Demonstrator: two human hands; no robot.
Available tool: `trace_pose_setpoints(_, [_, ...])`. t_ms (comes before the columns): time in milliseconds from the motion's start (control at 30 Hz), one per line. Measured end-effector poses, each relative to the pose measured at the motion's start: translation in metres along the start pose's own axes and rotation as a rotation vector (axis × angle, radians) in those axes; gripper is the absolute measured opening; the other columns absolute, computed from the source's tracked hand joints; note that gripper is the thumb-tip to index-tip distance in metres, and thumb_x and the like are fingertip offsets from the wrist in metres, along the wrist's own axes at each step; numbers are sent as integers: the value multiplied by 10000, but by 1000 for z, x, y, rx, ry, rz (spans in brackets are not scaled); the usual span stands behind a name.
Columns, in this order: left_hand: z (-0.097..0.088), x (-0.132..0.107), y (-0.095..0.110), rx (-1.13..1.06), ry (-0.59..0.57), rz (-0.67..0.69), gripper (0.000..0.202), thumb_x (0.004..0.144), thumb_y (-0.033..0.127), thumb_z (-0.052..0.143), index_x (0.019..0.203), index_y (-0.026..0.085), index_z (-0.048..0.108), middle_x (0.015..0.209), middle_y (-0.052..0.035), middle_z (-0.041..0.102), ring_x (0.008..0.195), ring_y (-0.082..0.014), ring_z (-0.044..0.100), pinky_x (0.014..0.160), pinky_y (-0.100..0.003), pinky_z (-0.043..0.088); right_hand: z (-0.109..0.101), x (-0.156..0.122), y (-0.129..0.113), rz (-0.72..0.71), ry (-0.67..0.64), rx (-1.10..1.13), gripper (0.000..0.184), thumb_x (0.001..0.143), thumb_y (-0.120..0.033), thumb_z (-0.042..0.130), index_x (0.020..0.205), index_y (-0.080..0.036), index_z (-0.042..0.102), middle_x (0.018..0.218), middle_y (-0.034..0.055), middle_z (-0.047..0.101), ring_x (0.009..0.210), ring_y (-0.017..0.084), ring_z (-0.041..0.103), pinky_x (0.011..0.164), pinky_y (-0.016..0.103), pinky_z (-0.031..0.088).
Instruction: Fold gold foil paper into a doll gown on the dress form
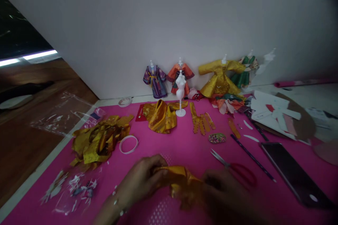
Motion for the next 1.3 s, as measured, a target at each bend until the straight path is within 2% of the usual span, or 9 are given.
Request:
trace_pose_setpoints(67, [6,-1,-4,-136,-75,-68,194,903,318,496,875,180,628,746,0,677,649,-146,590,571,-230,431,-9,5,3,-25,-97,-47,269,918,-323,535,741,-181,680,656,8,683,574,141,580,455,211,345])
trace_pose_setpoints(200, [23,3,-22,-133,-117,-118,164,859,277,524,823,172,644,734,-1,673,649,-153,587,586,-239,437,-21,22,13,-71,-103,-123,182,867,-222,567,773,-182,718,732,14,725,652,163,604,545,240,378])
trace_pose_setpoints(333, [37,6,-33,-27,9,-123,156,840,227,537,909,169,664,884,-65,692,805,-228,619,746,-346,459,-20,31,16,-64,-83,-173,209,885,-249,579,769,-172,734,714,25,720,635,167,591,536,252,342])
trace_pose_setpoints(433, [47,3,-23,4,151,-109,216,922,290,464,955,175,644,993,-105,650,947,-266,595,862,-409,438,-17,29,14,-64,-82,-173,222,893,-278,587,762,-171,731,695,19,708,619,159,578,522,247,331])
trace_pose_setpoints(600, [78,-3,1,-185,228,-93,220,890,294,517,747,230,671,830,-61,672,810,-237,624,766,-379,468,-14,23,11,-59,-90,-129,230,898,-306,580,758,-185,716,684,9,683,624,162,572,500,238,364])
trace_pose_setpoints(767, [100,-4,3,-431,184,-239,138,797,285,591,725,218,687,780,-55,697,744,-235,621,710,-371,465,-7,18,16,-69,-90,-55,285,903,-389,574,728,-200,697,657,9,646,598,165,550,491,249,371])
trace_pose_setpoints(1067, [106,2,4,-716,94,-333,245,764,419,612,651,202,587,604,12,600,571,-156,562,566,-272,419,1,12,15,-40,-84,71,291,899,-404,603,734,-189,708,653,14,651,604,167,560,514,260,389])
trace_pose_setpoints(1200, [106,3,8,-804,61,-333,244,745,428,596,624,224,540,510,28,583,486,-158,565,510,-270,420,2,10,15,-13,-95,108,312,876,-462,629,734,-195,706,652,13,655,594,165,565,508,257,400])
trace_pose_setpoints(1300, [105,4,11,-857,51,-331,257,735,440,604,608,229,530,502,23,598,480,-165,588,506,-274,436,4,10,17,12,-100,133,265,856,-420,642,740,-192,712,662,19,669,604,170,579,519,261,405])
Point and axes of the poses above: each hand's wrist, its own x-axis towards the middle knuckle, its own z-axis out of the palm, y = z × x, the point moved 1 cm from there along x, towards the middle knuckle
